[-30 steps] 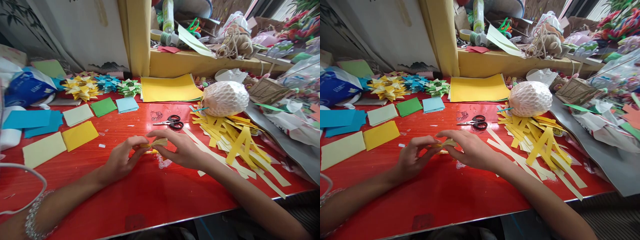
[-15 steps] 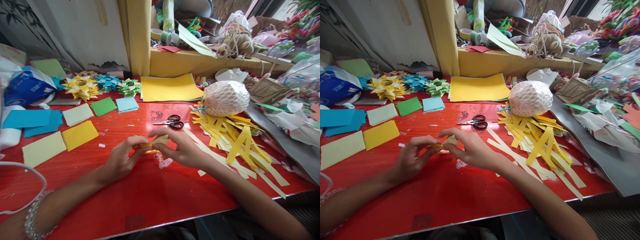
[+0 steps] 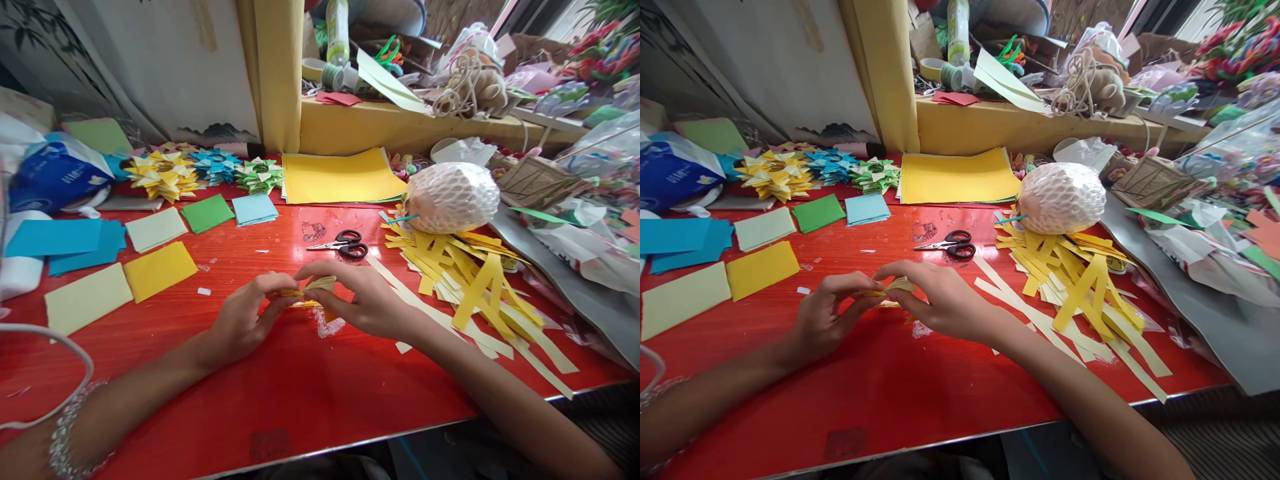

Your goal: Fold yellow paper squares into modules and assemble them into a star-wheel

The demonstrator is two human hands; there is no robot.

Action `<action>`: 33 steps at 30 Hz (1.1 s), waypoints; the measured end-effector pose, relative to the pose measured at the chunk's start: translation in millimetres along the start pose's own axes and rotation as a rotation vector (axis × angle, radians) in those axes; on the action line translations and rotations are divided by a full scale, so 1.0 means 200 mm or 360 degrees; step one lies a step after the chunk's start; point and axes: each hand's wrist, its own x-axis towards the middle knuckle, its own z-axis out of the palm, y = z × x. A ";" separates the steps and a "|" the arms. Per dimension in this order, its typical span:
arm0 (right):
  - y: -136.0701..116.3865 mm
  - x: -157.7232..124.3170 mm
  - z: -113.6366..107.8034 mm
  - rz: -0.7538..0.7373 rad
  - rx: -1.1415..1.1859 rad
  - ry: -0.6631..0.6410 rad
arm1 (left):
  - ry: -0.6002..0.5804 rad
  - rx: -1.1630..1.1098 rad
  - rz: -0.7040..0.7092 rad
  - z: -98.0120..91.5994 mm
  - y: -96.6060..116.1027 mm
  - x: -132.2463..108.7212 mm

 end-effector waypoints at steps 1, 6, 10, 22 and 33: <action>0.00 0.00 0.00 -0.0018 -0.0043 0.0004 | 0.0002 0.0009 -0.0004 0.00 0.00 0.00; -0.02 0.01 0.00 -0.0053 -0.0193 -0.0027 | 0.0047 0.0071 0.0029 0.01 -0.01 0.00; -0.02 0.01 0.01 0.0001 -0.0324 -0.0092 | 0.0098 0.0089 0.0012 0.01 0.00 0.00; 0.03 -0.02 0.03 -0.0275 -0.0428 -0.0111 | 0.0147 0.0193 0.0178 0.01 0.01 0.00; 0.03 -0.02 0.06 -0.0246 -0.0469 -0.0090 | 0.0067 0.0045 0.0239 0.01 0.01 0.01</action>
